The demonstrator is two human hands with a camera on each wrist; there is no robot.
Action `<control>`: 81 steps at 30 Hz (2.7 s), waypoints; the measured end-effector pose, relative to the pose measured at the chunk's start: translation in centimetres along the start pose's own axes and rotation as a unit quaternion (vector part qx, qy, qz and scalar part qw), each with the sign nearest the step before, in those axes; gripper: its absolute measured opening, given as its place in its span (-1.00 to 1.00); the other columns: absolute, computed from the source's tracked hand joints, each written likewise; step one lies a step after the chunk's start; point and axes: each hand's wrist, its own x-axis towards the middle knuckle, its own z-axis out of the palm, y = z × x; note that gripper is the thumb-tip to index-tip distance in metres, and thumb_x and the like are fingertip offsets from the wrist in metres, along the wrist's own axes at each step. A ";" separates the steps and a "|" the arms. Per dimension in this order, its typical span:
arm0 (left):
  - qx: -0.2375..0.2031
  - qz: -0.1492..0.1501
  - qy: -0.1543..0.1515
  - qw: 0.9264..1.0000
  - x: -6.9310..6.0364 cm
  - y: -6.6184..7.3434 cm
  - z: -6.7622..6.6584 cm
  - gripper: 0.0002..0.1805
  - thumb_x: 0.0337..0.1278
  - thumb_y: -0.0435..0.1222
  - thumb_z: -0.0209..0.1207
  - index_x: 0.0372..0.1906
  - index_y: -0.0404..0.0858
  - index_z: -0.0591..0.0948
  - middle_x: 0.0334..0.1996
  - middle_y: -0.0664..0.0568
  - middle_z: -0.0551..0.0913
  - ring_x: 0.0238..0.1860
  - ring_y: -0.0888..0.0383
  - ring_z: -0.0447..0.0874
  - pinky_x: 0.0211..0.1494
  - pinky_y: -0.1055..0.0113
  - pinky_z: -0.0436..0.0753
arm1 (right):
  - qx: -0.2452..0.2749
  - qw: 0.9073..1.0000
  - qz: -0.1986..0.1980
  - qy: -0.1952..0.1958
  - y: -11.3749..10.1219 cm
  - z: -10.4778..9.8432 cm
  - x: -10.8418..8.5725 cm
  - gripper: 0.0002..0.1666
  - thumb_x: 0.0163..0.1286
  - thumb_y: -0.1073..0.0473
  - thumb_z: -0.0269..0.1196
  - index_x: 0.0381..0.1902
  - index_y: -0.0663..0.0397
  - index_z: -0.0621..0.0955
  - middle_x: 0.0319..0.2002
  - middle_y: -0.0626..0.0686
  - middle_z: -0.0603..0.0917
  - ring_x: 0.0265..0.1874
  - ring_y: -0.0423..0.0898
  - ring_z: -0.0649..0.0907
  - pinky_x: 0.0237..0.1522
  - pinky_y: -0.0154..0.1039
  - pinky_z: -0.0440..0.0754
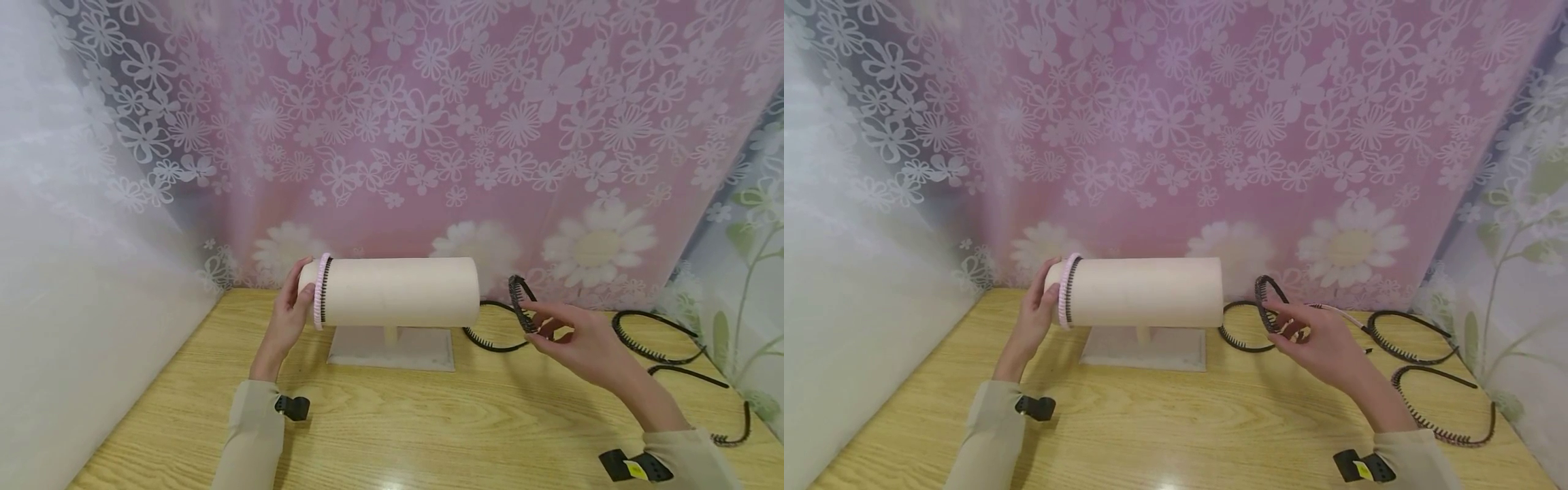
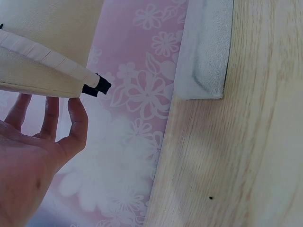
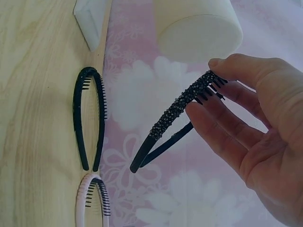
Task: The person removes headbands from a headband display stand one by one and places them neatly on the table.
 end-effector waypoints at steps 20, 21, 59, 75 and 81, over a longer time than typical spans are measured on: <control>-0.005 0.004 -0.002 1.000 0.1 -0.2 0.0 -0.43 0.63 -0.22 -0.11 0.61 0.06 0.18 0.42 0.01 0.40 0.07 0.17 0.56 -0.02 0.41 0.61 | -0.004 1.000 -0.023 -0.017 1.0 0.4 -3.0 -0.39 0.09 0.39 0.53 0.15 0.04 0.71 -0.40 -0.17 0.76 -0.45 -0.46 0.65 -0.52 -0.43 0.58; -0.006 0.002 -0.002 1.000 0.1 -0.1 0.0 -0.43 0.63 -0.22 -0.11 0.61 0.07 0.18 0.42 0.02 0.39 0.08 0.17 0.56 -0.01 0.41 0.61 | -0.002 1.000 -0.024 -0.018 1.1 0.5 -3.1 -0.38 0.08 0.39 0.53 0.16 0.04 0.71 -0.40 -0.18 0.76 -0.45 -0.46 0.65 -0.51 -0.43 0.59; 0.007 -0.003 0.007 1.000 0.1 -0.2 0.0 -0.43 0.63 -0.21 -0.10 0.60 0.10 0.20 0.45 -0.04 0.39 0.10 0.13 0.54 0.00 0.40 0.61 | 0.004 0.991 0.034 -0.127 4.2 1.3 -7.8 -0.42 0.15 0.28 0.51 0.17 0.02 0.68 -0.37 -0.29 0.69 -0.45 -0.49 0.64 -0.51 -0.38 0.57; -0.001 0.002 0.004 1.000 0.1 -0.3 0.0 -0.43 0.63 -0.22 -0.11 0.61 0.04 0.18 0.42 -0.03 0.40 0.07 0.16 0.55 -0.02 0.39 0.62 | 0.007 0.983 0.064 -0.172 5.4 1.2 -8.7 -0.47 0.16 0.21 0.52 0.12 0.12 0.69 -0.38 -0.27 0.69 -0.45 -0.48 0.63 -0.49 -0.37 0.57; -0.004 0.003 0.006 1.000 0.1 -0.4 0.0 -0.43 0.63 -0.21 -0.10 0.61 0.03 0.19 0.42 -0.03 0.40 0.10 0.17 0.54 0.00 0.41 0.61 | -0.002 0.976 0.091 -0.199 5.8 0.9 -8.8 -0.47 0.16 0.20 0.52 0.13 0.12 0.70 -0.38 -0.21 0.70 -0.45 -0.47 0.62 -0.50 -0.37 0.55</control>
